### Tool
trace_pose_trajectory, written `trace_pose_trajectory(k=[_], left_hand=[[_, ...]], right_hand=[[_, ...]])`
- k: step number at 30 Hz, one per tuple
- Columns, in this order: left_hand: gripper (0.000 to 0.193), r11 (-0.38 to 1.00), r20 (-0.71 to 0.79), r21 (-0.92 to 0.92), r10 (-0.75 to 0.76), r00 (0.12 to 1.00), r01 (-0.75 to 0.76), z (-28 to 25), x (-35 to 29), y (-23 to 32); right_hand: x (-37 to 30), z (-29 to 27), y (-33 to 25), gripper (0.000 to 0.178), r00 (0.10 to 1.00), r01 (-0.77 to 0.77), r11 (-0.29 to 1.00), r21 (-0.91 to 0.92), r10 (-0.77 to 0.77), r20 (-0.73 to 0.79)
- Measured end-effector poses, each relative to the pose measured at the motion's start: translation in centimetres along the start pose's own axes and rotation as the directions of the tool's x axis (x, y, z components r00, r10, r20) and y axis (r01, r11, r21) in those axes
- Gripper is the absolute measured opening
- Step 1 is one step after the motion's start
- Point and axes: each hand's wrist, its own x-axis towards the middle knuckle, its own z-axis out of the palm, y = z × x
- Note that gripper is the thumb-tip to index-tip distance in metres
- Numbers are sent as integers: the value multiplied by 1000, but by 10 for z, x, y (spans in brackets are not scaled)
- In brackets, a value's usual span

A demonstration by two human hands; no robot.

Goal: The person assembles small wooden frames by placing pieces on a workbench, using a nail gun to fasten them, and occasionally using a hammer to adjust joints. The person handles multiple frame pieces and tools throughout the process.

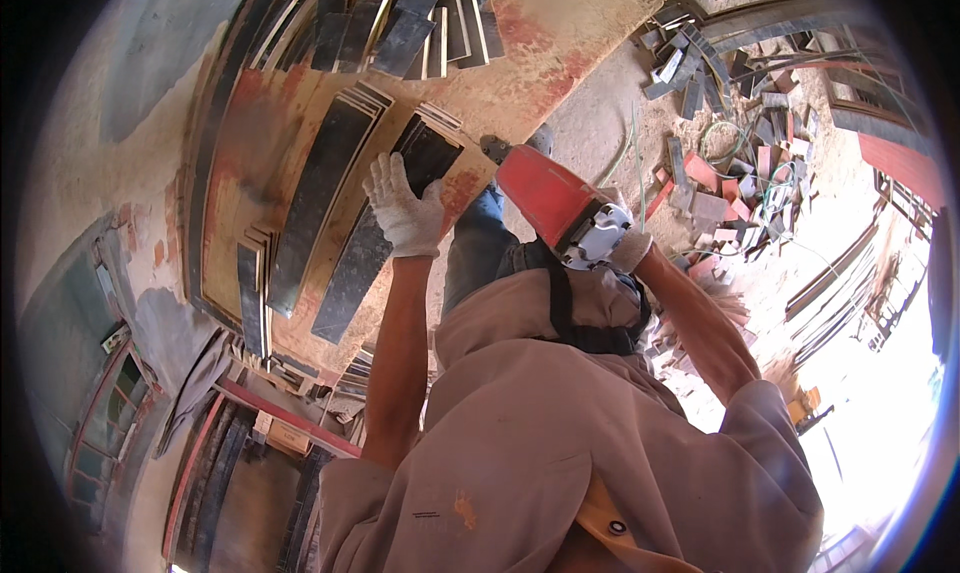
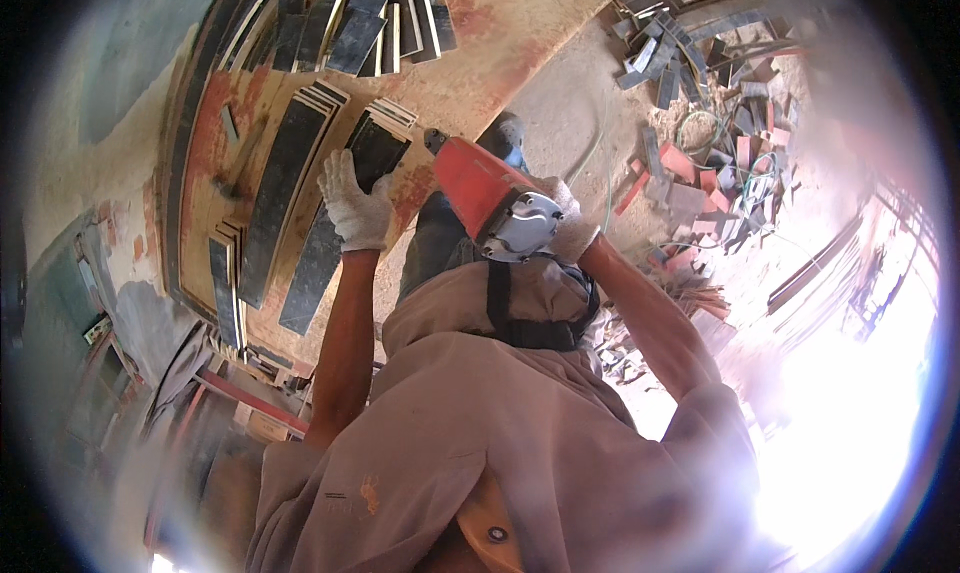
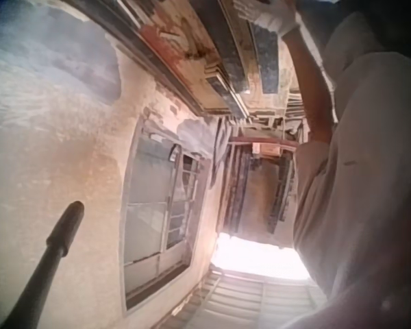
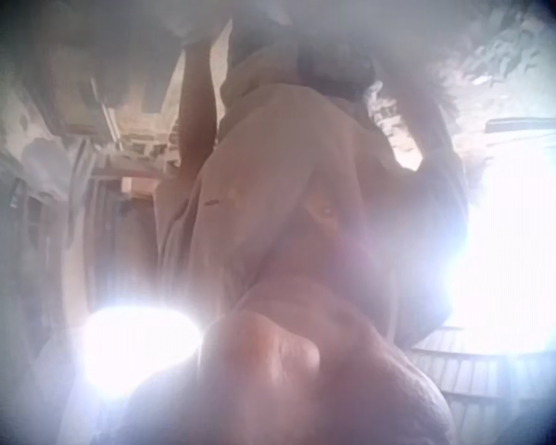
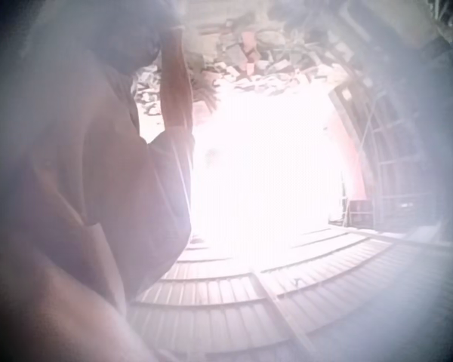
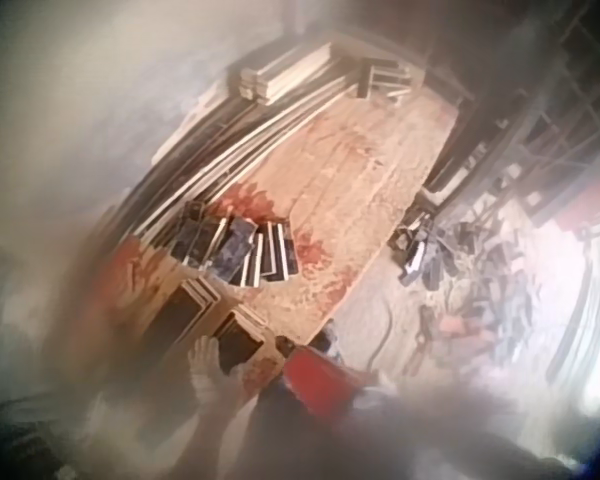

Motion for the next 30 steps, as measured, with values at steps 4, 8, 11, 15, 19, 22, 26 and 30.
trace_pose_trajectory(k=[4, 8, 11, 15, 19, 22, 26, 30], left_hand=[[79, 1000, -50, 9, 23, 999, -22, 7, -2, -2], [78, 999, -39, 51, 17, 999, -15, 9, -3, 0], [81, 999, -26, 42, -8, 1000, 9, 10, -1, 4], [82, 999, -37, 45, -6, 999, 8, 12, -4, 0], [84, 998, -53, 56, -2, 999, 5, 16, -4, 1], [85, 998, -54, 59, 4, 999, -1, 17, -4, 0], [87, 997, 20, 10, -82, 996, 81, 15, -2, 2], [87, 994, 32, 60, -98, 995, 96, 14, 0, 7]], right_hand=[[11, 15, -4, 50, 1000, -25, 983, 182, 28, -12], [20, 19, -11, 53, 998, 46, 994, 96, -50, 34], [32, 16, 7, 56, 989, 105, 992, -67, -97, 107], [40, 27, -1, 53, 997, -41, 975, 216, 26, 74], [50, 32, 9, 50, 996, 33, 992, 124, -43, 78], [58, 37, 19, 49, 995, -32, 954, 298, 3, 99], [64, 27, 21, 52, 981, 133, 988, -75, -121, 151], [62, 17, 28, 53, 990, 48, 991, -128, -30, 135]])
